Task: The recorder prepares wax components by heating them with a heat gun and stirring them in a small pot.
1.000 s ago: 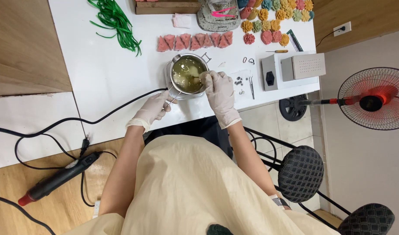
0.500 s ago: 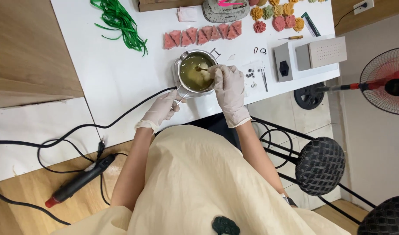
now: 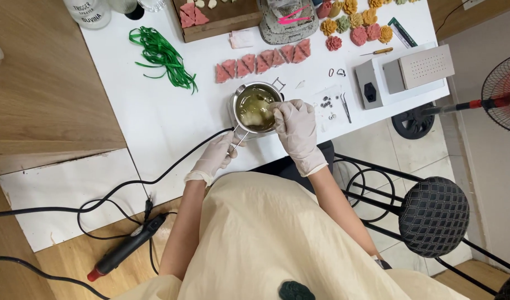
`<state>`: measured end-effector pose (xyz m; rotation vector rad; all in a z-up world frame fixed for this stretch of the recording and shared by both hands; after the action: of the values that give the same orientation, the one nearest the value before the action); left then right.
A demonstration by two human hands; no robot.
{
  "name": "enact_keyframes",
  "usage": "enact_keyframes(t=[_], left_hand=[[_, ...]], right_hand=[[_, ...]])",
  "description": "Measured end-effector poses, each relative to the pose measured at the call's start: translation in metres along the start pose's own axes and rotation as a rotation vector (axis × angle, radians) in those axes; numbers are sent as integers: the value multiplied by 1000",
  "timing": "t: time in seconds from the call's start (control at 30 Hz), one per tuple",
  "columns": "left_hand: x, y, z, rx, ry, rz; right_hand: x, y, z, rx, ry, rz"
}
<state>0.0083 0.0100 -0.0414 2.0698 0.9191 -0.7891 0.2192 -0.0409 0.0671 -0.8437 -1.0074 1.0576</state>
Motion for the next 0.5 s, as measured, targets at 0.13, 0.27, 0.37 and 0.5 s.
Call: enact_keyframes(t=[0.13,0.27,0.37,0.5], left_hand=[[-1,2,-2,-21,0,21],[-4,2,-6,25,-12,-16],[-5,2,-7,63,3,-20],[-5,2,-8,17,-11,-7]], right_hand=[[-3,4,-5,-181,-118,-62],[-16,31,-22,-83,24,35],[-17,30,-24,-64,208,43],[-1,1,-4,60,115,46]])
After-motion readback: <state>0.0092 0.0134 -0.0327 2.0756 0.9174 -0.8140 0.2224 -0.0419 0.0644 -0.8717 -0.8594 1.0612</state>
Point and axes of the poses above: each hand's wrist, its own x-axis towards the middle knuckle, its own y-axis out of the palm, z = x × y, the point moved 2 cm from there along x, towards the middle knuckle, and after that the axes turned 4 degrees about -x, right-handed, at the moved point
